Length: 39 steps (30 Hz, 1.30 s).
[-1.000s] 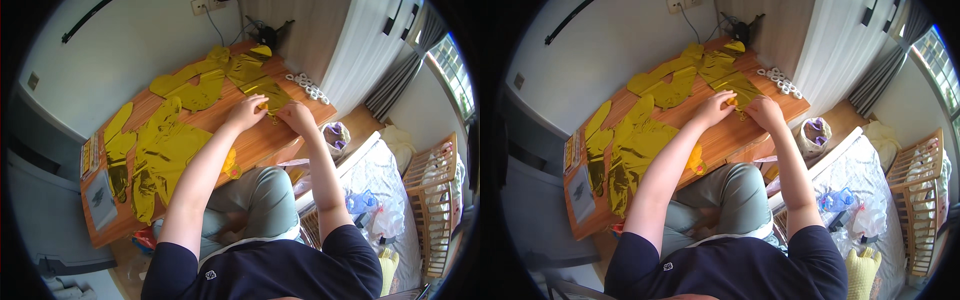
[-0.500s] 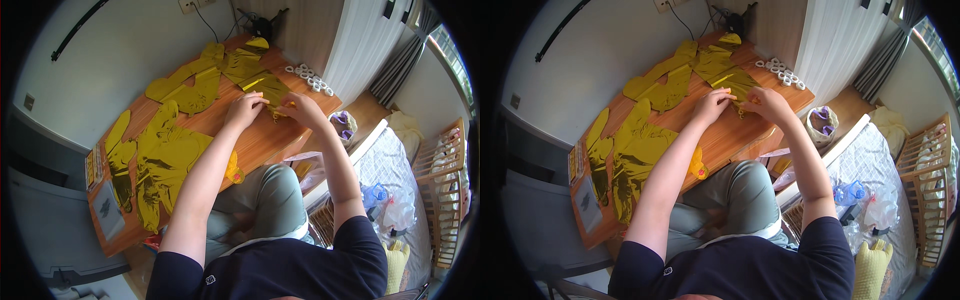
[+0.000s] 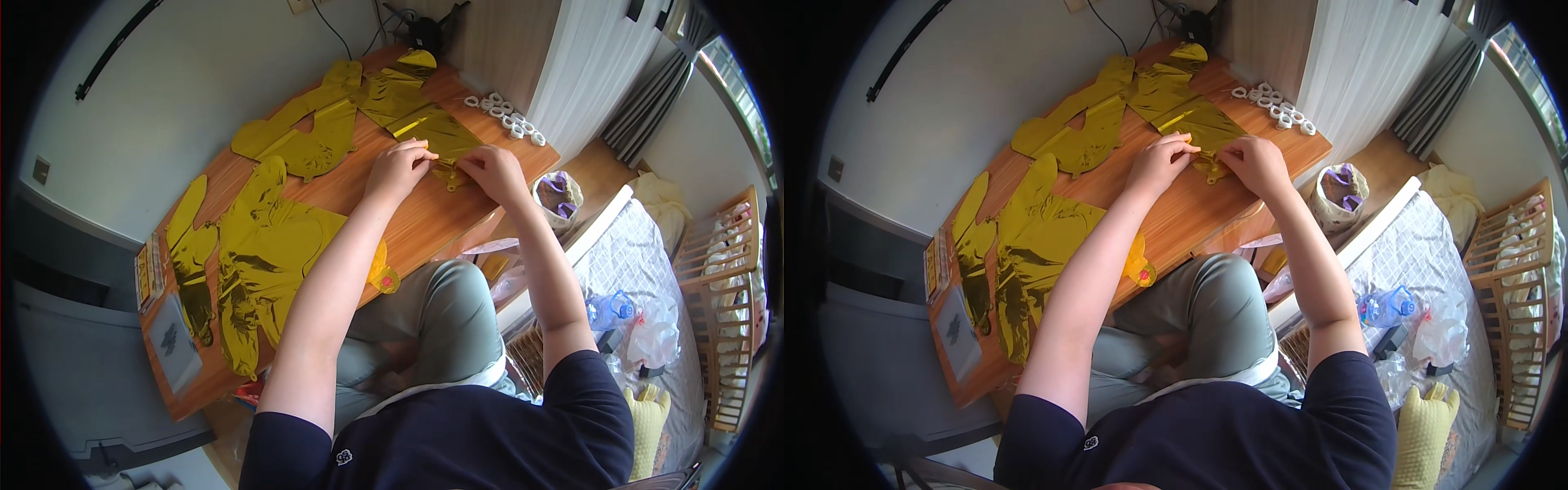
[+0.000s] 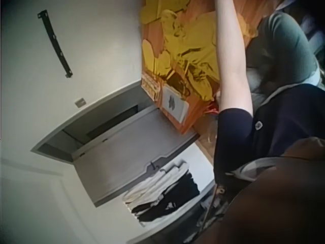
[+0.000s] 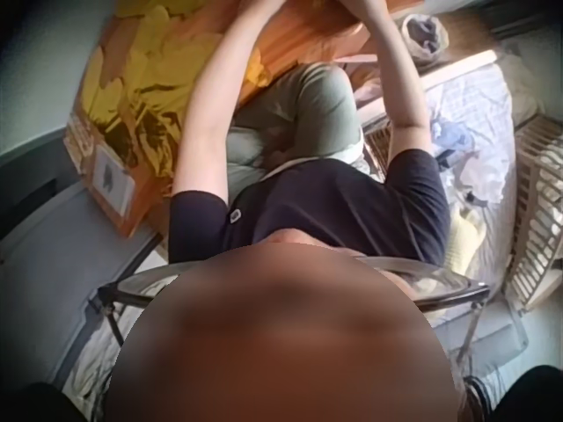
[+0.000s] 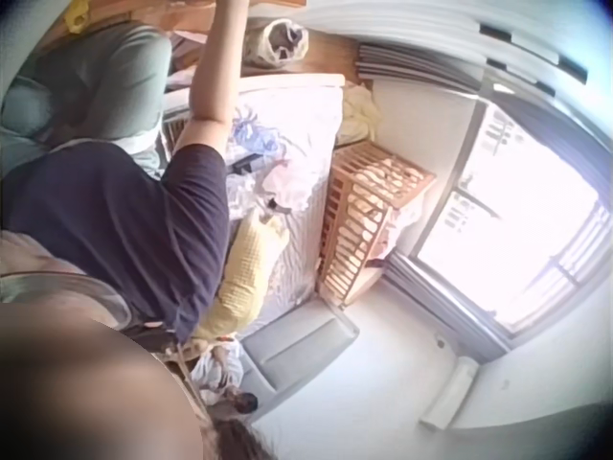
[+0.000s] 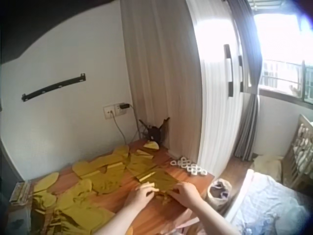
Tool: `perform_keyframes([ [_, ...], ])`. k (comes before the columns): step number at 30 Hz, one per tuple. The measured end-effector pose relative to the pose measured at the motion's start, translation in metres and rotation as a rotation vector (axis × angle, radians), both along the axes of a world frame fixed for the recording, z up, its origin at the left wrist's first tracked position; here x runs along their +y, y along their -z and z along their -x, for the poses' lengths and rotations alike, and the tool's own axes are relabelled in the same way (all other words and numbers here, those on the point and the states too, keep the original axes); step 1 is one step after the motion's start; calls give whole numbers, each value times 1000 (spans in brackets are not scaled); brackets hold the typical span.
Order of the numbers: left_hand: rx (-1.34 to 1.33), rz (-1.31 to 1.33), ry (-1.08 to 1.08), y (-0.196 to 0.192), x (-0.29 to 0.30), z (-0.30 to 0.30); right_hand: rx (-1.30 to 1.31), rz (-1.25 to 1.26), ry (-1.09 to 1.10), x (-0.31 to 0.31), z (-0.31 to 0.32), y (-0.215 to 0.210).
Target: The person smooths and flattens foil balloons on a table by hand, then folds one of the balloons repeatedly into a compact square.
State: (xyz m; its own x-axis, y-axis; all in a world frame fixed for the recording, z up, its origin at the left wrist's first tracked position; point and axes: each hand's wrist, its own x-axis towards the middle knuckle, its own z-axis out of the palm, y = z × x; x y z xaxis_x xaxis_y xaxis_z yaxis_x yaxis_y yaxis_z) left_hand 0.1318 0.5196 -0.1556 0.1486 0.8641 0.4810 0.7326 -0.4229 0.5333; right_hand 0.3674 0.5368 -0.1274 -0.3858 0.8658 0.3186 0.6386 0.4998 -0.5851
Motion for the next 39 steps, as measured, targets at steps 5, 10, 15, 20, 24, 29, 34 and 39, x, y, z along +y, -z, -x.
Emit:
perform_keyframes([
  [5, 22, -10, 2, -2, -1, -1, 65, 38, 144, 9, 4, -4],
  [10, 30, 14, -9, -3, 1, -1, 46, -65, 88, 20, -3, -5],
  [15, 16, 45, -6, -4, -1, 2, 17, -252, -249, 17, -19, -6],
  [20, 13, 52, -10, -6, -3, -2, -165, -318, -396, 18, -35, -1],
  [24, -6, 73, -2, -7, -4, 0, -168, -286, -312, 6, -23, -8],
  [29, -1, 66, -8, -8, -3, -2, -244, -209, -225, 1, -14, -9],
  [34, 1, 67, -11, -7, -2, -1, -230, -159, -141, 4, -9, -2],
  [39, -7, 56, -11, -3, -1, 1, -218, -120, -180, 6, -6, -8],
])
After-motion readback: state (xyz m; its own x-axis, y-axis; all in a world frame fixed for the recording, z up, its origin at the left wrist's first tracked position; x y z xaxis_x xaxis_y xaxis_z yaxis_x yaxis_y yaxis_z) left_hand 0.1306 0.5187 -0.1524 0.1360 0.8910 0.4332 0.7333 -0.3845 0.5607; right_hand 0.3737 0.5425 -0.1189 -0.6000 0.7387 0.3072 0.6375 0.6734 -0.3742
